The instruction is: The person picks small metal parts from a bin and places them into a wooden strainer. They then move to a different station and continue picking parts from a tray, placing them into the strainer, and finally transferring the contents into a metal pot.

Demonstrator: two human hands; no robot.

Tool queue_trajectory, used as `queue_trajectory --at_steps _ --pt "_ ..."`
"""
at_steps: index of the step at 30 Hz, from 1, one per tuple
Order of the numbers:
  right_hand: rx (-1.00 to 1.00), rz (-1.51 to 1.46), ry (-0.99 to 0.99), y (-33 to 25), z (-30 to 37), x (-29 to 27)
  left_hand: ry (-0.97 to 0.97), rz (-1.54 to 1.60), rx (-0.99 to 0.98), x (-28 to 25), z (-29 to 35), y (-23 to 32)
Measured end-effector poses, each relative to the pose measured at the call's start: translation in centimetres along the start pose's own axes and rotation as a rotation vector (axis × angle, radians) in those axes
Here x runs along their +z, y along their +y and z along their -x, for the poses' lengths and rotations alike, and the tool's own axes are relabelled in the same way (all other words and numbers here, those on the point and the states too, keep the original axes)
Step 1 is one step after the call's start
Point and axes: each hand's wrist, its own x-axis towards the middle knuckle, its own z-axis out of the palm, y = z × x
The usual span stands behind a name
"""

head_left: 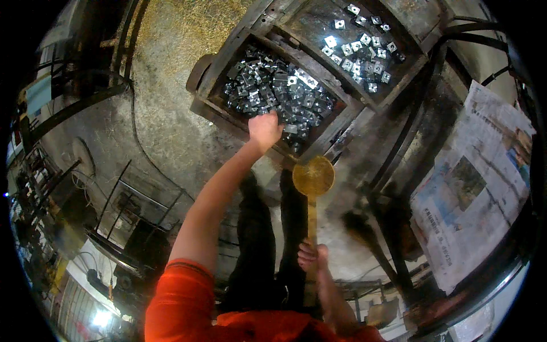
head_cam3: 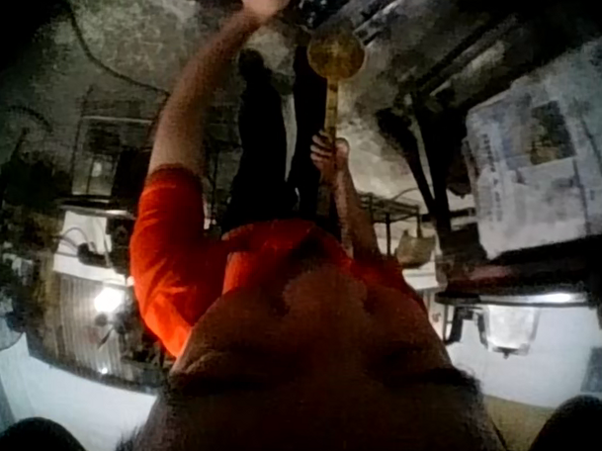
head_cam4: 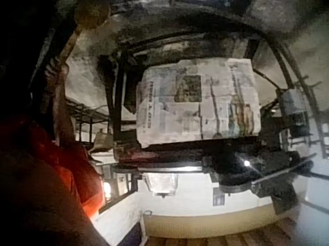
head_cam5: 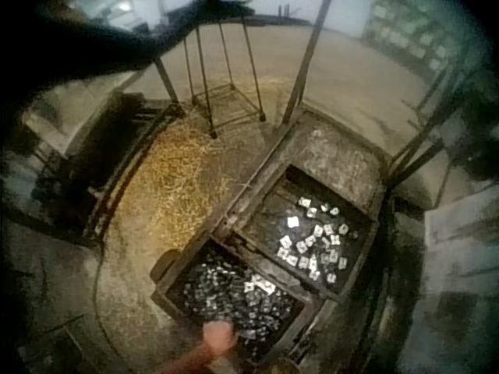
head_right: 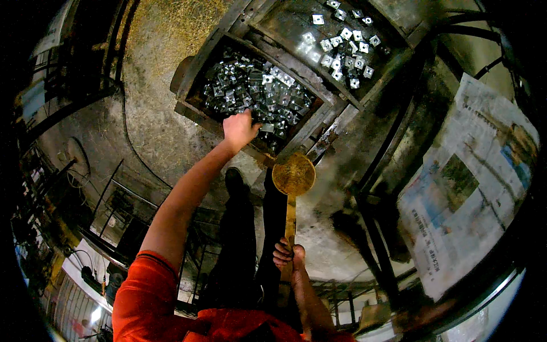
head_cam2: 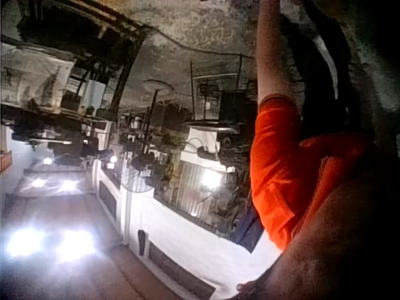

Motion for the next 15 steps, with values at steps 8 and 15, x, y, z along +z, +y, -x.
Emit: queue_trajectory --at_steps 8,15 --pt "-0.011 -0.006 0.015 -0.1 0.3 -0.6 0.01 0.089 0.054 0.5 0.5 -1.2" --pt "0.013 -0.063 -0.109 0.0 -0.1 -1.6 -0.074 -0.094 0.286 1.6 1.5 2.4"
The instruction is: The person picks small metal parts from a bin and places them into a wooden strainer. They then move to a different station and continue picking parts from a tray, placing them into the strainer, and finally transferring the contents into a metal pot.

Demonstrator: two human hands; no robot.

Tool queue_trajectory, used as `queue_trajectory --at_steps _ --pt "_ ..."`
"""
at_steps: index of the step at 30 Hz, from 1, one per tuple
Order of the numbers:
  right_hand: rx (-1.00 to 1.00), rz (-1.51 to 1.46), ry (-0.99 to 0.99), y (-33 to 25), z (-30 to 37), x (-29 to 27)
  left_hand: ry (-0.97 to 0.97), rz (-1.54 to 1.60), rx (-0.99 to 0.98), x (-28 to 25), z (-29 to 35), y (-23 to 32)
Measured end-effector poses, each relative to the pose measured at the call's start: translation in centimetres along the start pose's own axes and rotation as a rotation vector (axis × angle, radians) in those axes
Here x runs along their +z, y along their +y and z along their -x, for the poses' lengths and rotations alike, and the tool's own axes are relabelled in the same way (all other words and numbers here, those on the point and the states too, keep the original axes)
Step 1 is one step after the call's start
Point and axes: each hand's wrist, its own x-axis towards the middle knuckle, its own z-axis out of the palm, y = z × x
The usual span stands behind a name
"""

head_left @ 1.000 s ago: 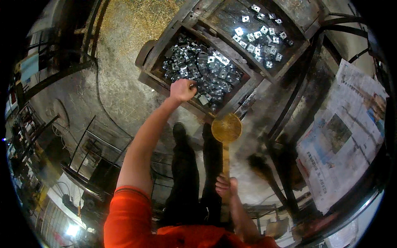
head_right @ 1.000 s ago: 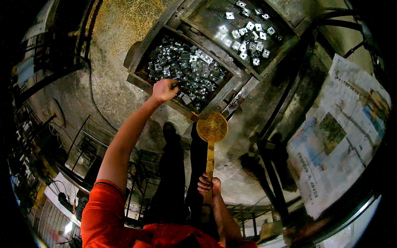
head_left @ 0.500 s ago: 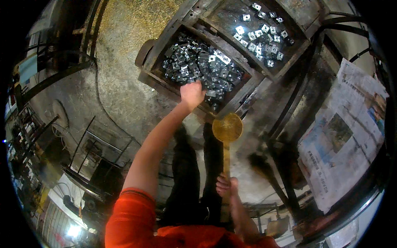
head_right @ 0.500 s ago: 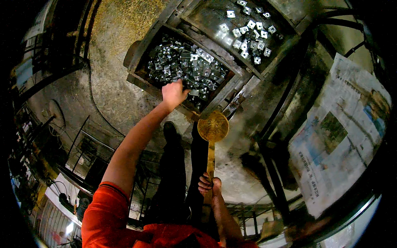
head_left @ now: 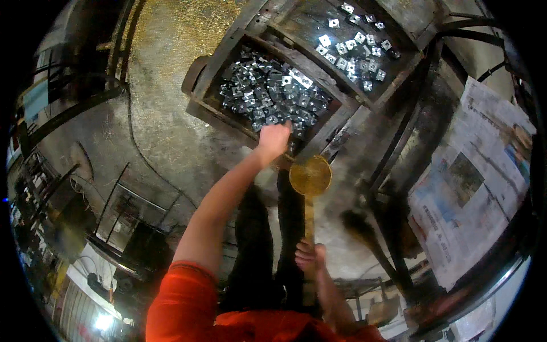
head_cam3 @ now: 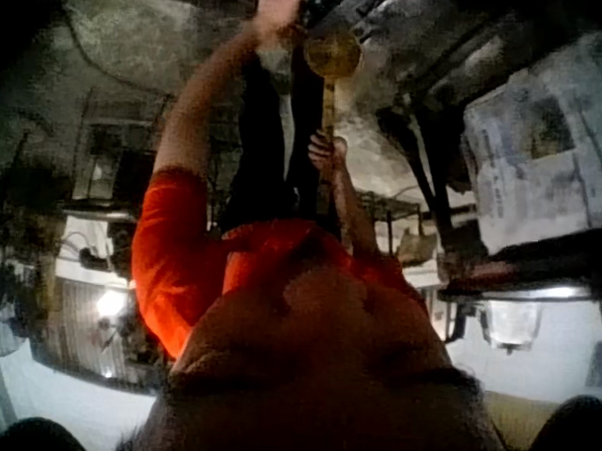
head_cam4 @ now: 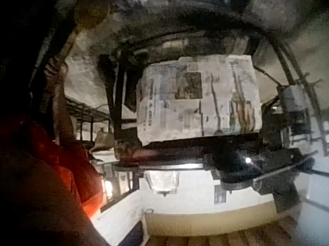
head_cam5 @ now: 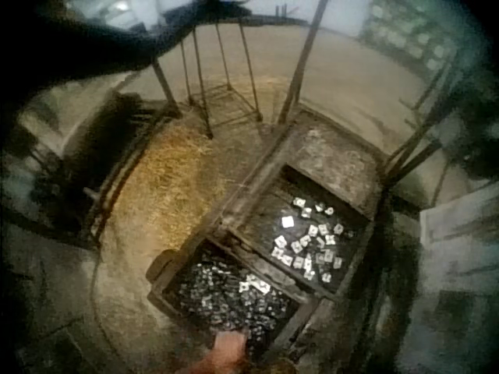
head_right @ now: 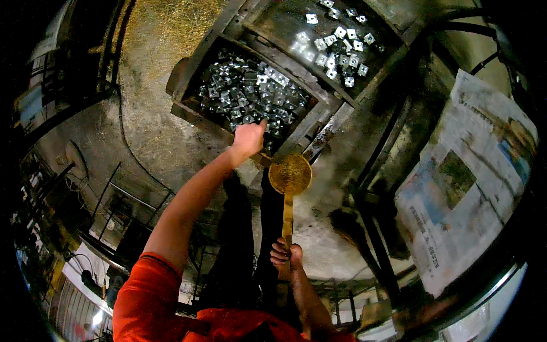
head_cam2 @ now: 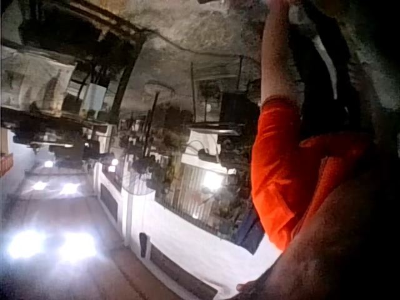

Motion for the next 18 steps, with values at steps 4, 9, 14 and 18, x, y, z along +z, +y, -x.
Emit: queue_trajectory --at_steps 4,9,14,18 --pt "-0.032 0.055 0.166 0.1 0.5 1.5 -0.184 -0.124 0.087 -0.5 -2.1 -0.3" --pt "-0.05 0.064 0.232 0.1 0.7 1.4 0.025 0.42 -0.02 0.0 0.0 -3.0" --pt "-0.067 0.039 0.264 0.6 0.3 2.1 0.061 1.048 -0.05 0.0 1.8 -4.6" --pt "-0.071 0.031 0.237 0.4 0.6 1.8 -0.035 1.078 -0.135 -2.4 2.2 -5.4"
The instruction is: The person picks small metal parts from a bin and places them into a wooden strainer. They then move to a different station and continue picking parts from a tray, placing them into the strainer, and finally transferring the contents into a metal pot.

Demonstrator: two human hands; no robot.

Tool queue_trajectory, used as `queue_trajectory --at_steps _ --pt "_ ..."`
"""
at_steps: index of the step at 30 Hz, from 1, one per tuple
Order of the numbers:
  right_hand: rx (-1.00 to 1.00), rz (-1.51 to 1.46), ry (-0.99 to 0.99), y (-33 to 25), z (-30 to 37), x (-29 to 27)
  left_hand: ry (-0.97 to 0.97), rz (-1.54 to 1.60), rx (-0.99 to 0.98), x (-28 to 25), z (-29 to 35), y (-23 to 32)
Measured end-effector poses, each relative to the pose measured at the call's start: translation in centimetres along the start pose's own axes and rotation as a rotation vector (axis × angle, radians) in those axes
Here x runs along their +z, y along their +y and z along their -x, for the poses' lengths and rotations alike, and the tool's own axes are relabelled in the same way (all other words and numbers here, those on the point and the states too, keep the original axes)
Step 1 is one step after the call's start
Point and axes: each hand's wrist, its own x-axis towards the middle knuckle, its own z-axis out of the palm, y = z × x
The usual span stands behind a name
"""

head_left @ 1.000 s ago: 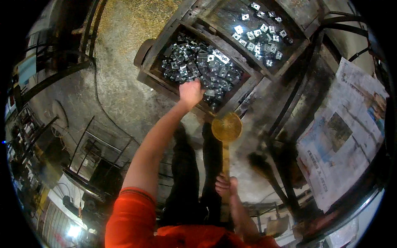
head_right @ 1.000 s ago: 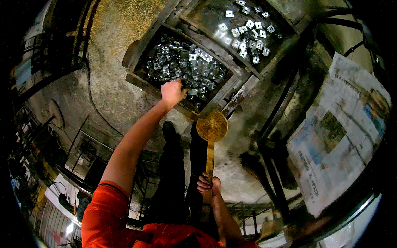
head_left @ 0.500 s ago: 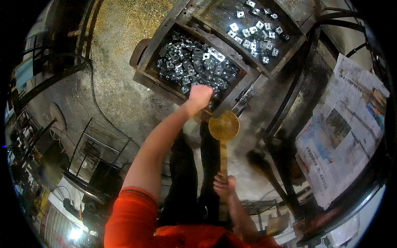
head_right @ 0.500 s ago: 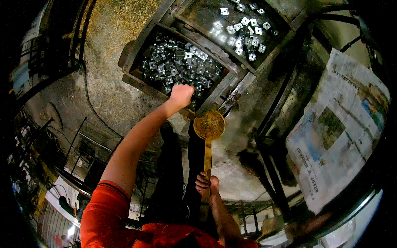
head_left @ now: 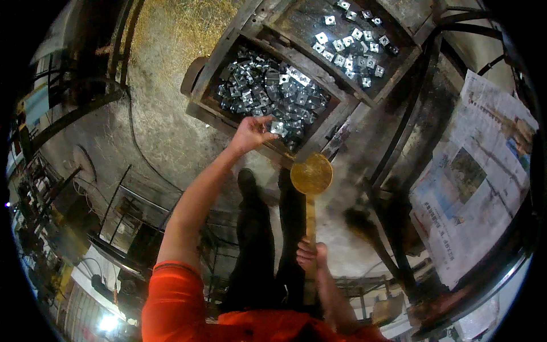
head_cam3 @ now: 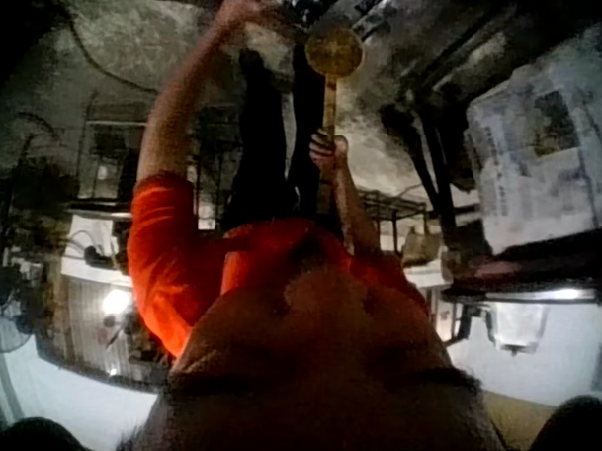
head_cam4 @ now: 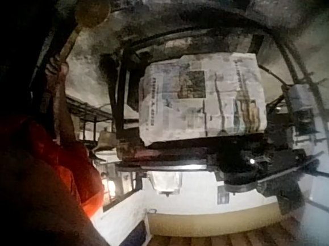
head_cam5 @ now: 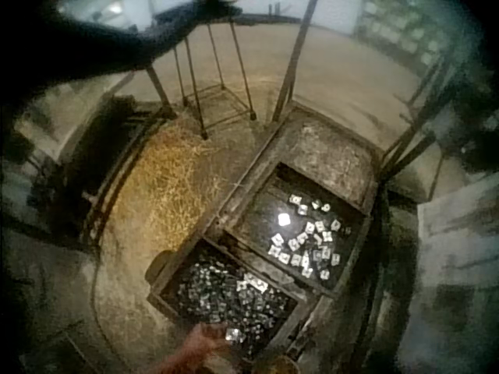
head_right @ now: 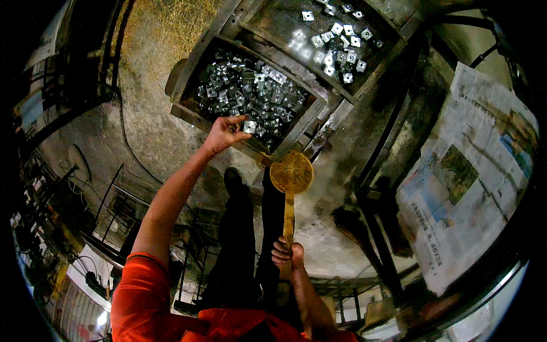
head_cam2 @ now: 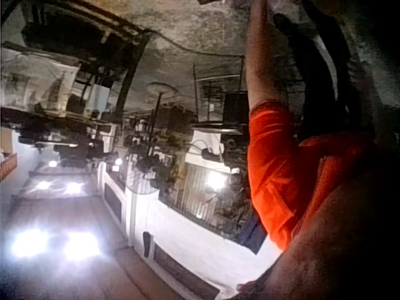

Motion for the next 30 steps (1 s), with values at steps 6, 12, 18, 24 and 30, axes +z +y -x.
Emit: queue_trajectory --at_steps 6,12,18,24,30 --pt "0.02 0.013 -0.008 -0.2 -0.1 0.3 0.352 -0.394 0.115 -3.3 -1.9 0.1" --pt "0.032 0.041 0.001 -0.5 0.0 0.3 0.181 -0.796 0.036 0.1 -0.6 3.4" --pt "0.035 0.024 -0.001 -0.6 0.2 0.2 -0.083 -0.958 0.209 5.9 -1.3 1.6" --pt "-0.009 0.024 0.007 -0.5 0.1 0.3 0.322 -0.816 0.264 5.0 -4.0 4.5" --pt "-0.049 0.082 0.16 -0.3 0.1 1.6 0.278 -1.0 0.218 2.6 -6.5 5.6"
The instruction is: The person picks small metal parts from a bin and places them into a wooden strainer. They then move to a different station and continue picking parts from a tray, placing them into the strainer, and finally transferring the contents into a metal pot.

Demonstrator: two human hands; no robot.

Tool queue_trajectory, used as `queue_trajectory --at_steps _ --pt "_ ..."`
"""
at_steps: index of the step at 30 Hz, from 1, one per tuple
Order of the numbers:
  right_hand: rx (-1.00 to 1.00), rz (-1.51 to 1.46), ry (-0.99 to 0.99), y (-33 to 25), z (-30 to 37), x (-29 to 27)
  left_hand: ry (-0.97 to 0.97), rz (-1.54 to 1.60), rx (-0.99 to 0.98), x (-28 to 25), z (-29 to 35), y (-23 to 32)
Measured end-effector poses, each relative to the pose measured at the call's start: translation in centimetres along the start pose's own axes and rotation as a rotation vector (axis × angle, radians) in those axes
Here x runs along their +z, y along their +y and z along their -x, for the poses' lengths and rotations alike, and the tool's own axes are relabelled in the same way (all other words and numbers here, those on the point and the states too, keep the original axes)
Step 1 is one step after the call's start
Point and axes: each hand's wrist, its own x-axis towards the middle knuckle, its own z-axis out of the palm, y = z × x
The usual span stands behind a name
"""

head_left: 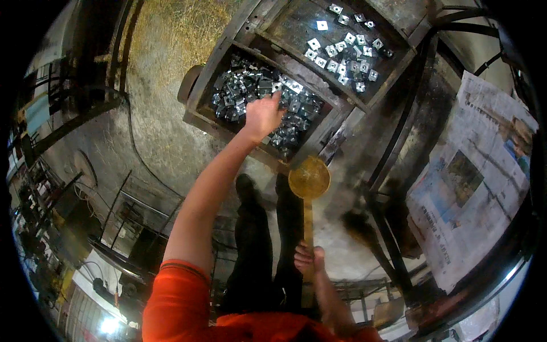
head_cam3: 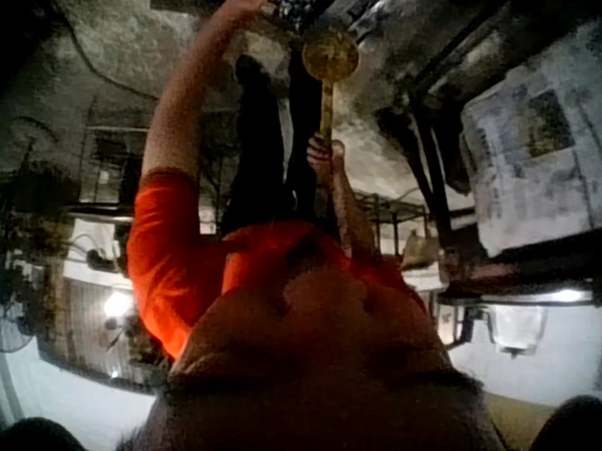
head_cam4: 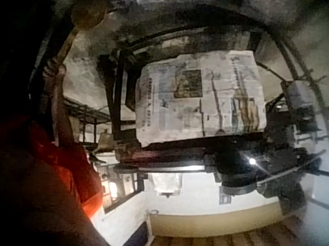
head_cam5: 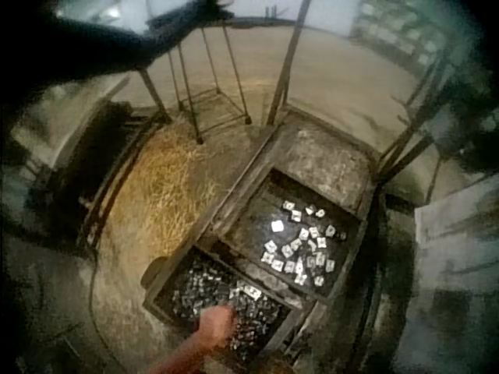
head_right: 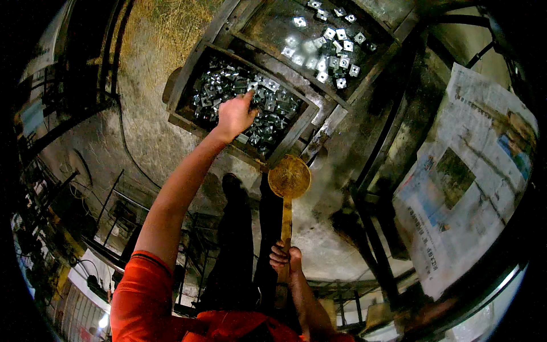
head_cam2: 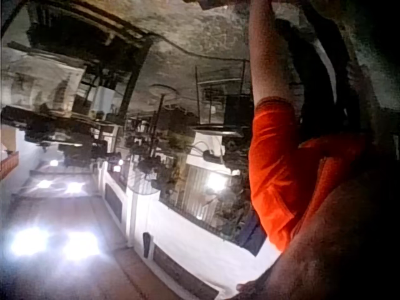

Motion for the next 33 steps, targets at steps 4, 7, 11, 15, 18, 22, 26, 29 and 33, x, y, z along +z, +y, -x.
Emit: queue_trajectory --at_steps 4,7,11,15,18,22,26,29,33 --pt "0.036 0.007 -0.023 -0.4 -0.1 -0.1 -0.066 -0.02 -0.012 0.9 -0.7 0.2" --pt "0.073 -0.086 -0.217 -0.4 -0.3 -1.0 -0.082 0.014 -0.088 0.8 -1.5 0.1" --pt "0.023 -0.061 -0.148 -0.3 -0.1 -1.4 -0.236 0.155 -0.144 -0.3 -2.3 -1.3" --pt "0.054 -0.08 -0.177 -0.5 -0.1 -0.8 -0.393 0.967 -0.327 -1.3 -1.1 -3.7" --pt "0.063 -0.101 -0.203 -0.4 -0.4 -0.4 -0.445 1.326 -0.406 -1.4 0.3 -4.5" --pt "0.047 -0.129 -0.186 -0.1 -0.5 0.1 -0.479 1.776 -0.362 -2.6 1.8 -3.0" --pt "0.07 -0.118 -0.189 -0.2 -0.4 0.0 -0.464 1.908 -0.371 -1.5 2.8 -2.6" --pt "0.07 -0.084 -0.161 -0.3 -0.6 -0.1 -0.447 1.793 -0.326 -2.2 2.4 -3.0" --pt "0.032 -0.078 -0.095 -0.2 -0.1 -0.6 -0.256 1.218 -0.293 -4.8 1.3 -5.3"
